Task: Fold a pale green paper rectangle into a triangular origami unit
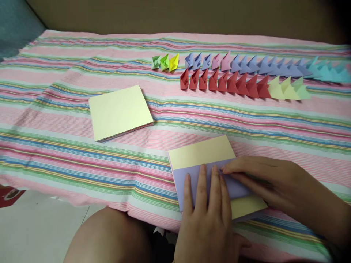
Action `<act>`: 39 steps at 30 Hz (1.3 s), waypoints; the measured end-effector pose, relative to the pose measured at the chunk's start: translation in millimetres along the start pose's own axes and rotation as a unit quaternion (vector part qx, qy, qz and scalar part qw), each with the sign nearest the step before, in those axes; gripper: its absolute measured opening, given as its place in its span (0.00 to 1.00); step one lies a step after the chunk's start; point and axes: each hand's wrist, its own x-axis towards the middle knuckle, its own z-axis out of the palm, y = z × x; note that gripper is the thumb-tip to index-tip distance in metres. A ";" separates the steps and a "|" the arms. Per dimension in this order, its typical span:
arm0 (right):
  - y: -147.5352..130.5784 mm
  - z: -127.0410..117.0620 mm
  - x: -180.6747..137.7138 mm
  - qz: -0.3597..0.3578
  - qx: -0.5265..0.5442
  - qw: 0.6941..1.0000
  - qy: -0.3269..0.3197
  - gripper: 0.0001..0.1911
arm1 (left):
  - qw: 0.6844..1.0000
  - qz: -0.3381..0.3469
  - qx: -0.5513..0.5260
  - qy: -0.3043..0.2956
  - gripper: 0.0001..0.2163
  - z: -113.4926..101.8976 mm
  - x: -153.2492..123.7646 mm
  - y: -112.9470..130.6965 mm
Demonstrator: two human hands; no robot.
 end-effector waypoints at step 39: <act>-7.9 8.2 1.5 -0.044 -0.041 0.998 0.006 0.18 | 0.966 0.118 -0.193 -0.128 0.36 -30.8 -10.9 -62.3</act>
